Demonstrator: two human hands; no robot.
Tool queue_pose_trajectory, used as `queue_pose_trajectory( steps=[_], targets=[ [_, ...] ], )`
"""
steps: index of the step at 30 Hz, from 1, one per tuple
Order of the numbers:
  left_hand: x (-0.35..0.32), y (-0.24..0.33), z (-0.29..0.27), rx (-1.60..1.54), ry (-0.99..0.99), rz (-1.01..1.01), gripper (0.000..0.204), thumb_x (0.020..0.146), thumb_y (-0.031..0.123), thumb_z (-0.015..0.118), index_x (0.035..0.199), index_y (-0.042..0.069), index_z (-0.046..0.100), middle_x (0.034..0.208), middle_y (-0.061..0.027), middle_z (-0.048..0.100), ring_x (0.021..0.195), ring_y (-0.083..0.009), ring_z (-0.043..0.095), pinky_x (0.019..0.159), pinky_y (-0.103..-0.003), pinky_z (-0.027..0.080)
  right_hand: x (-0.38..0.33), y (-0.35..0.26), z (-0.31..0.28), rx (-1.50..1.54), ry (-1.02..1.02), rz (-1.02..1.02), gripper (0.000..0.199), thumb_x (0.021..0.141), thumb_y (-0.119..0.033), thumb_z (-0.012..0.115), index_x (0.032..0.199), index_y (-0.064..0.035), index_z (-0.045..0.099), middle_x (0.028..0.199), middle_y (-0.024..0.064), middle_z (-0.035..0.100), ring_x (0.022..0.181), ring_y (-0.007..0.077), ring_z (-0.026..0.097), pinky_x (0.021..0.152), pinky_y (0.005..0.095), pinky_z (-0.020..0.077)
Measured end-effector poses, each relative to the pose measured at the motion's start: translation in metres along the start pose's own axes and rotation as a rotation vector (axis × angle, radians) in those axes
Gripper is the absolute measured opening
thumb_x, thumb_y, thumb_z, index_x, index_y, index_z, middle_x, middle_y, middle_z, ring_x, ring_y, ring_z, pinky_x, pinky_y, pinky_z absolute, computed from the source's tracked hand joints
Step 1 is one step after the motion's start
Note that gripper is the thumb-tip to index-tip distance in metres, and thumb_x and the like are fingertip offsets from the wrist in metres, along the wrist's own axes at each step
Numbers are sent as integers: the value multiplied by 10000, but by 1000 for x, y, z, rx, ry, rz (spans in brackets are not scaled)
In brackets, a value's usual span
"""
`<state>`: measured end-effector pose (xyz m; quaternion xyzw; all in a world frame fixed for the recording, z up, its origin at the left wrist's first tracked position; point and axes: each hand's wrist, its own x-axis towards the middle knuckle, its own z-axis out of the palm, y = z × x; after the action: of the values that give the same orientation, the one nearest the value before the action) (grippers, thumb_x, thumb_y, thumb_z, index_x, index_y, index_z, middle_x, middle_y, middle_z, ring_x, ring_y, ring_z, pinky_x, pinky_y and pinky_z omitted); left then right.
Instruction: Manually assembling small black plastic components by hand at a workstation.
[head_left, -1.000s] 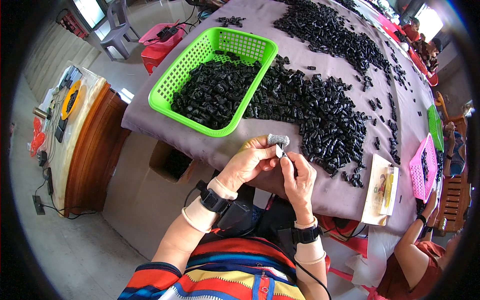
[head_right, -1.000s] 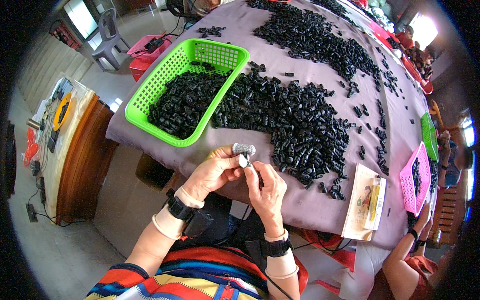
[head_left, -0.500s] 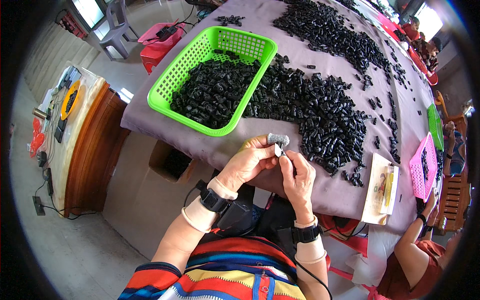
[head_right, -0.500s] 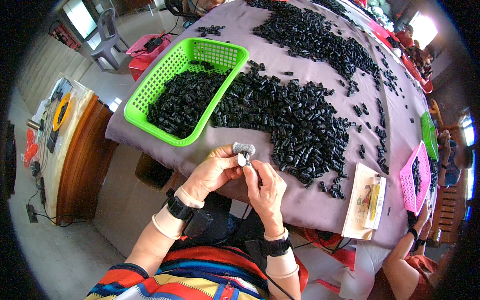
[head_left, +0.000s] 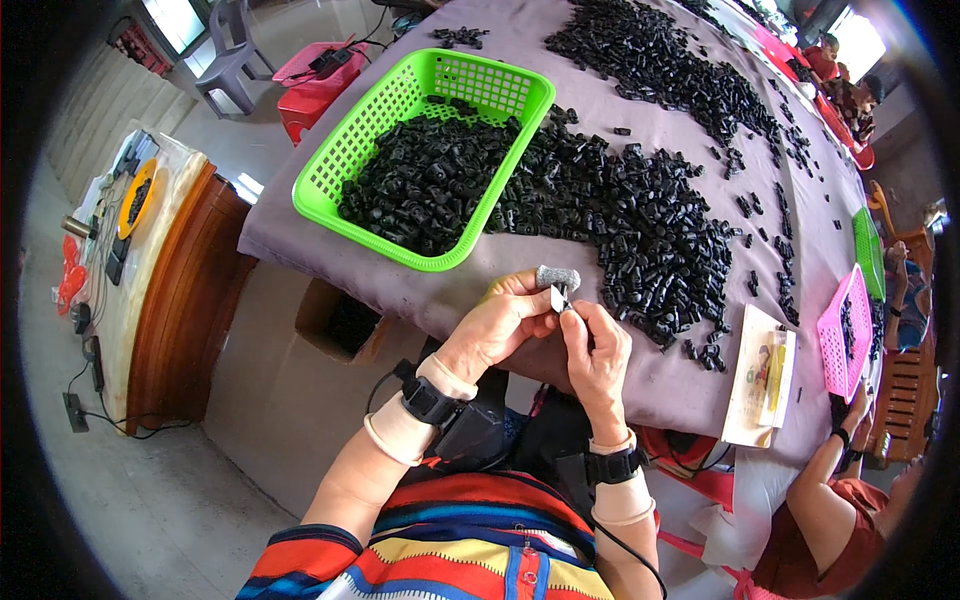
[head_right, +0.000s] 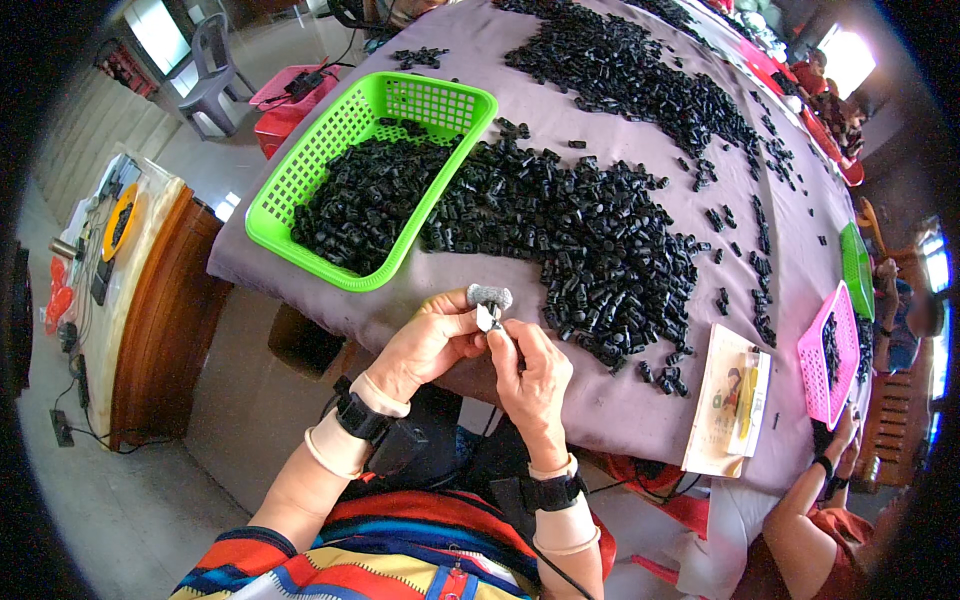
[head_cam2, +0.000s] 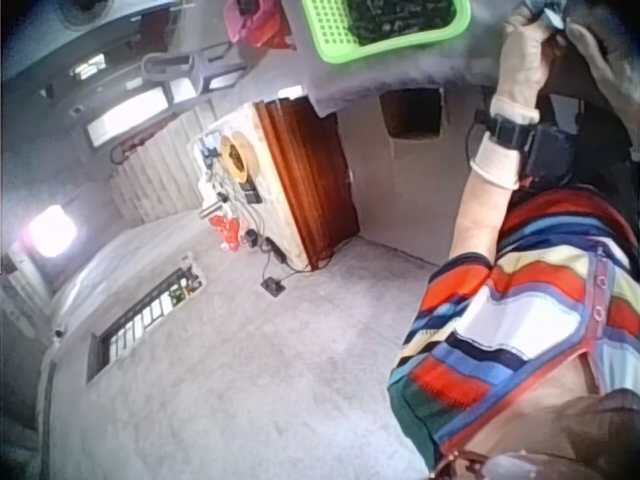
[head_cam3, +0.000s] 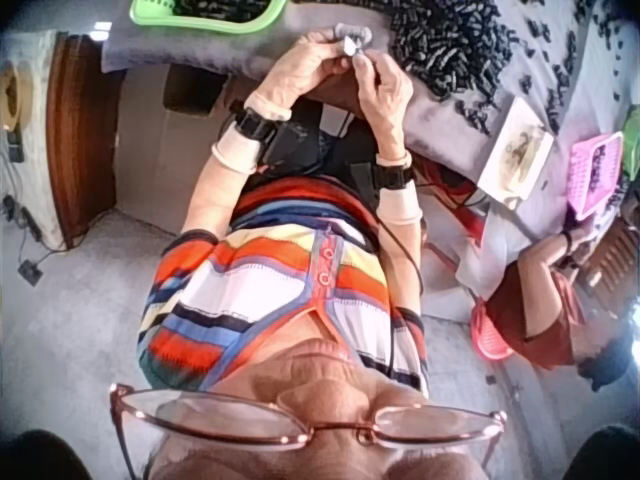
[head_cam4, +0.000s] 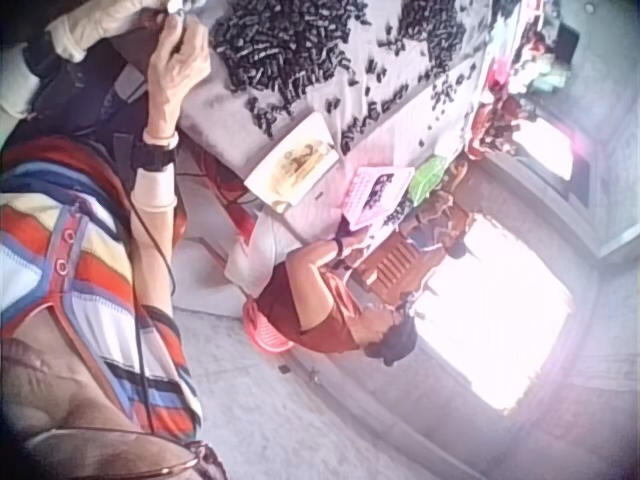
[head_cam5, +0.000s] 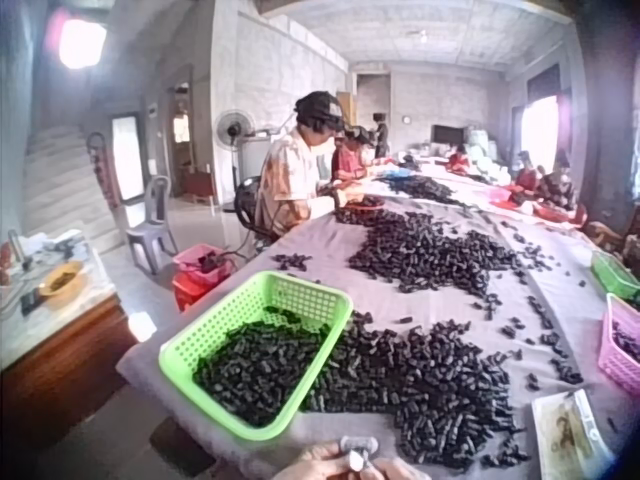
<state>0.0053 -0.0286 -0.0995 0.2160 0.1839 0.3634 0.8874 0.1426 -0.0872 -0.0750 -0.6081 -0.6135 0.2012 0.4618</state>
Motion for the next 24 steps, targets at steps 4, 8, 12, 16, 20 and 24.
queue_pose_trajectory(
  steps=[4,8,12,16,20,24],
  targets=[
    [0,-1,-1,28,44,-2,207,868,98,564,1066,66,616,870,10,624,734,-70,565,685,-211,482,-1,-2,0,-4,6,-27,103,802,-120,626,821,-23,598,703,114,595,602,258,583,572,311,453],
    [0,0,0,18,33,1,214,865,94,566,1071,64,614,870,11,624,741,-73,566,692,-214,481,-1,-2,0,-16,7,-26,99,799,-118,627,824,-26,599,703,112,595,596,258,581,565,314,451],
    [0,0,-1,24,18,-4,220,863,87,567,1076,62,612,873,6,624,739,-74,565,692,-211,481,-1,-3,-1,-22,6,-19,101,797,-119,626,826,-26,600,705,113,596,597,259,583,563,315,452],
    [0,-1,-3,27,22,-14,222,862,86,567,1079,63,611,871,5,623,733,-74,563,682,-205,480,-1,0,0,-21,18,-32,105,797,-123,626,827,-26,601,710,116,599,605,263,588,566,315,454],
    [0,-1,-4,27,28,-6,218,863,83,567,1075,62,612,873,4,622,724,-76,563,676,-204,482,-1,0,1,-31,4,-20,112,797,-128,626,831,-25,603,721,120,605,615,269,594,573,316,457],
    [0,0,-2,35,48,-8,209,866,86,563,1068,62,612,876,3,621,718,-76,561,674,-203,481,-1,2,1,-38,-6,-8,116,799,-134,624,834,-25,604,721,121,606,615,270,595,573,320,458]
  ],
)
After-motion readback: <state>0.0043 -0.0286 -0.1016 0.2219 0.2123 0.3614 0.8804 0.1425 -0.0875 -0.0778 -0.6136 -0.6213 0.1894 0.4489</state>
